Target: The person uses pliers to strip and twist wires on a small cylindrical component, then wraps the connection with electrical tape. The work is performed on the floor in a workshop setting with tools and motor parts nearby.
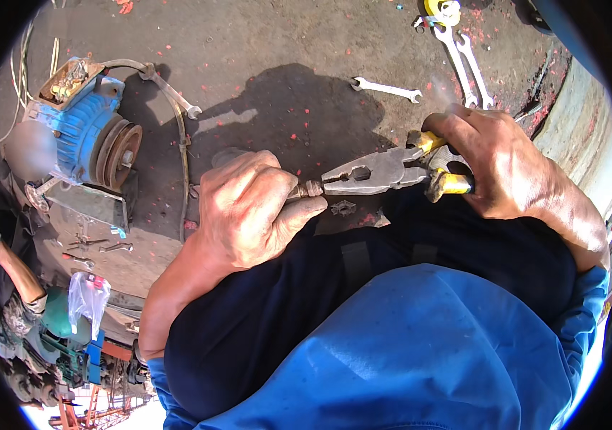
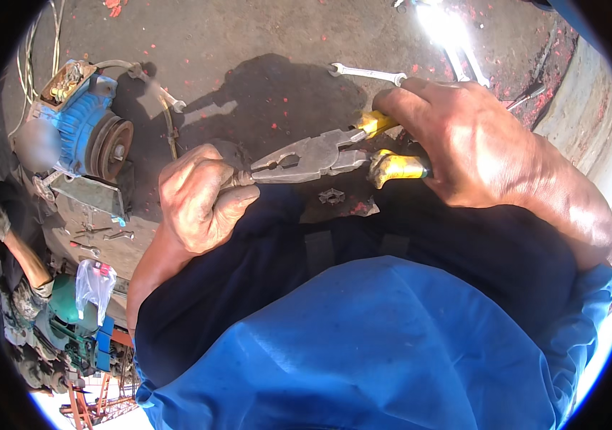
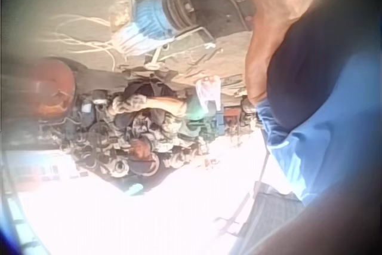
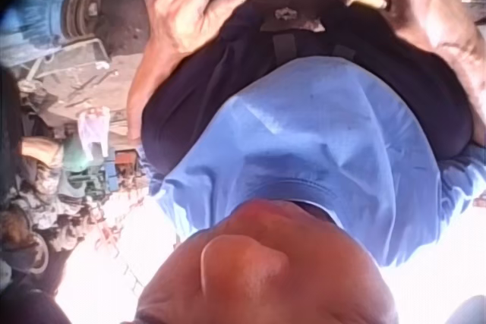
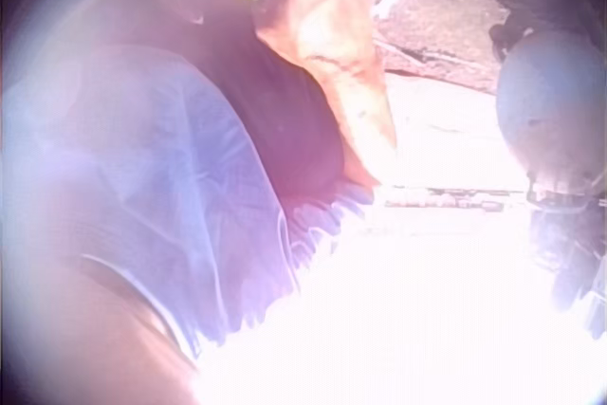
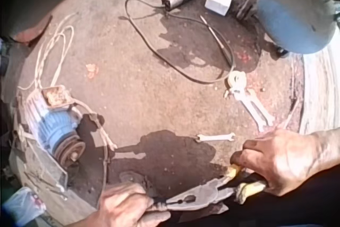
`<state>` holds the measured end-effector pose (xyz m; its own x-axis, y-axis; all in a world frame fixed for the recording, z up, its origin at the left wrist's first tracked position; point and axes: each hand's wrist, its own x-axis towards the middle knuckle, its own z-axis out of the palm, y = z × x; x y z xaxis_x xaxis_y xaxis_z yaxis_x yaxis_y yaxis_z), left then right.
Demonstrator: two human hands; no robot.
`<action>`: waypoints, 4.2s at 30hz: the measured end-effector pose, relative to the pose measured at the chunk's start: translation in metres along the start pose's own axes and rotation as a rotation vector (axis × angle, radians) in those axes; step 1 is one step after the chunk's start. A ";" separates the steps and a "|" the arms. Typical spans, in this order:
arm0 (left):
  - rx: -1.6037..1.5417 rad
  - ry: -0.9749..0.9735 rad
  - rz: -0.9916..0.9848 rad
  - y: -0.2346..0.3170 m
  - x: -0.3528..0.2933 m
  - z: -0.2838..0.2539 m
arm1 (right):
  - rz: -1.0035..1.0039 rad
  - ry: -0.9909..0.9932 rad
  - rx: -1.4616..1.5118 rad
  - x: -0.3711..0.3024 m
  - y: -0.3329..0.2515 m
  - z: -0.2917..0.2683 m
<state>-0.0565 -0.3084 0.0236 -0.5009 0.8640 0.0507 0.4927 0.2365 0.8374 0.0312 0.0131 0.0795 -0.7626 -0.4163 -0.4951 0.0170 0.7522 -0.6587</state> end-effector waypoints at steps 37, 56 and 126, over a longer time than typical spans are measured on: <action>-0.170 0.167 0.024 -0.003 0.006 -0.006 | 0.021 0.000 0.080 -0.002 0.004 0.000; -0.022 0.033 0.055 0.002 0.011 -0.005 | -0.052 -0.103 -0.004 0.000 -0.007 0.005; 0.006 -0.399 0.121 0.004 0.016 0.011 | -0.146 -0.073 -0.263 -0.012 -0.001 0.015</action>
<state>-0.0548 -0.2892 0.0215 -0.1246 0.9899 -0.0678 0.5357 0.1247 0.8351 0.0496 0.0093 0.0775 -0.6961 -0.5582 -0.4515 -0.2643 0.7840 -0.5617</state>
